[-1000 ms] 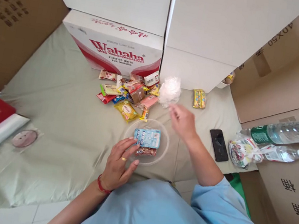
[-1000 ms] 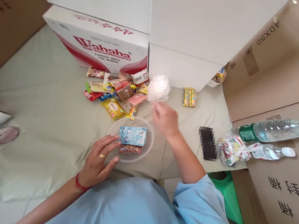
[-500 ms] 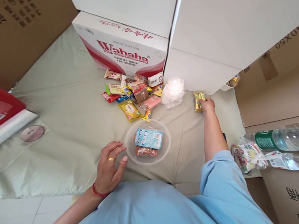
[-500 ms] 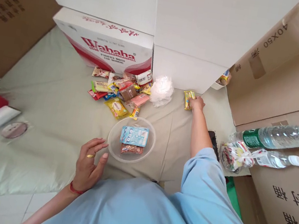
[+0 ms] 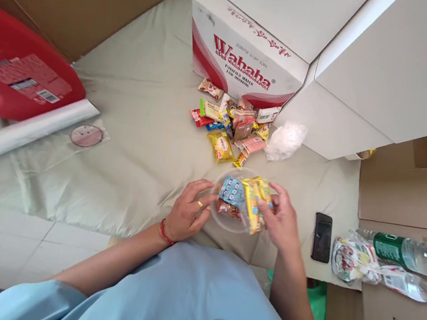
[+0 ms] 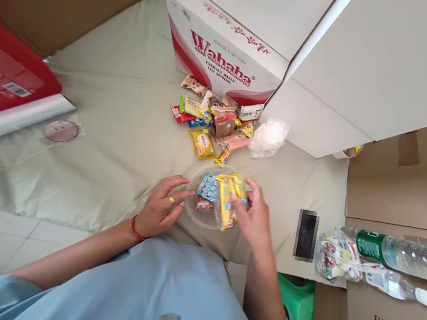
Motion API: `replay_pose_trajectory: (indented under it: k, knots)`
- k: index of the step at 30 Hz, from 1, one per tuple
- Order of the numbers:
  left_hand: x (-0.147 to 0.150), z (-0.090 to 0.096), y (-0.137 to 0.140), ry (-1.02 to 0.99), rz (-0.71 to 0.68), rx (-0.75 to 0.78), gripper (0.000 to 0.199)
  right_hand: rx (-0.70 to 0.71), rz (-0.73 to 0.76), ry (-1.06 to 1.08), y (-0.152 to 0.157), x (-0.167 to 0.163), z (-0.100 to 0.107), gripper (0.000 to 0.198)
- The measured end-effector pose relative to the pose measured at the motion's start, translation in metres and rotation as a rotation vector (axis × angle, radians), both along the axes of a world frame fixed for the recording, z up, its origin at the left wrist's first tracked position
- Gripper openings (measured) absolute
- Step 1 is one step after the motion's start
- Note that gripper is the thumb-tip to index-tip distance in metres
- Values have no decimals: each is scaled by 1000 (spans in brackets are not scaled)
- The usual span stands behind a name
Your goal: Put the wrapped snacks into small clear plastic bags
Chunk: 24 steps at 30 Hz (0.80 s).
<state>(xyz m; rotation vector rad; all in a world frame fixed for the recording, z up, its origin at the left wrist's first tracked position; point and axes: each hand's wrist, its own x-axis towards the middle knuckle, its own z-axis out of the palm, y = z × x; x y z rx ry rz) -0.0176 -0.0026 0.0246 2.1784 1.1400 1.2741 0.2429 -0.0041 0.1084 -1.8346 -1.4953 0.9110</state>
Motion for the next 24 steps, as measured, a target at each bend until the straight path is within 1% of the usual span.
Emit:
replay_pose_trajectory:
  k: [2,4,6,8,11,14,16,17,19,21,23,24]
  knots:
    - [2,-1,0,-3,4,0,36,-26,39,-162,-3,-37,-6,48]
    - [2,-1,-3,-16,26,-32,37,-13,74,-289,-1,-63,-16,41]
    - [1,-2,-8,-35,40,-67,39,41,114,-410,3,-77,-24,37]
    - [-1,-4,-11,-48,44,-90,41,119,145,-546,6,-82,-29,33]
    - [-5,-7,-13,-52,29,-91,42,242,172,-669,10,-80,-31,27]
    - [-7,-6,-13,-17,11,3,48,308,183,-647,12,-77,-32,29]
    - [-7,-4,-12,58,-46,79,47,325,188,-604,11,-76,-33,34]
    - [-6,-2,-11,105,-92,89,45,337,192,-578,10,-75,-32,38]
    - [-4,1,-9,184,-181,58,42,386,186,-529,5,-69,-27,43]
    - [-2,3,-7,218,-216,17,39,450,178,-502,-3,-59,-19,44]
    - [0,4,-6,214,-212,14,37,487,236,-495,-13,-43,-12,41]
    - [1,4,-5,204,-211,17,37,486,298,-493,-18,-35,-10,40]
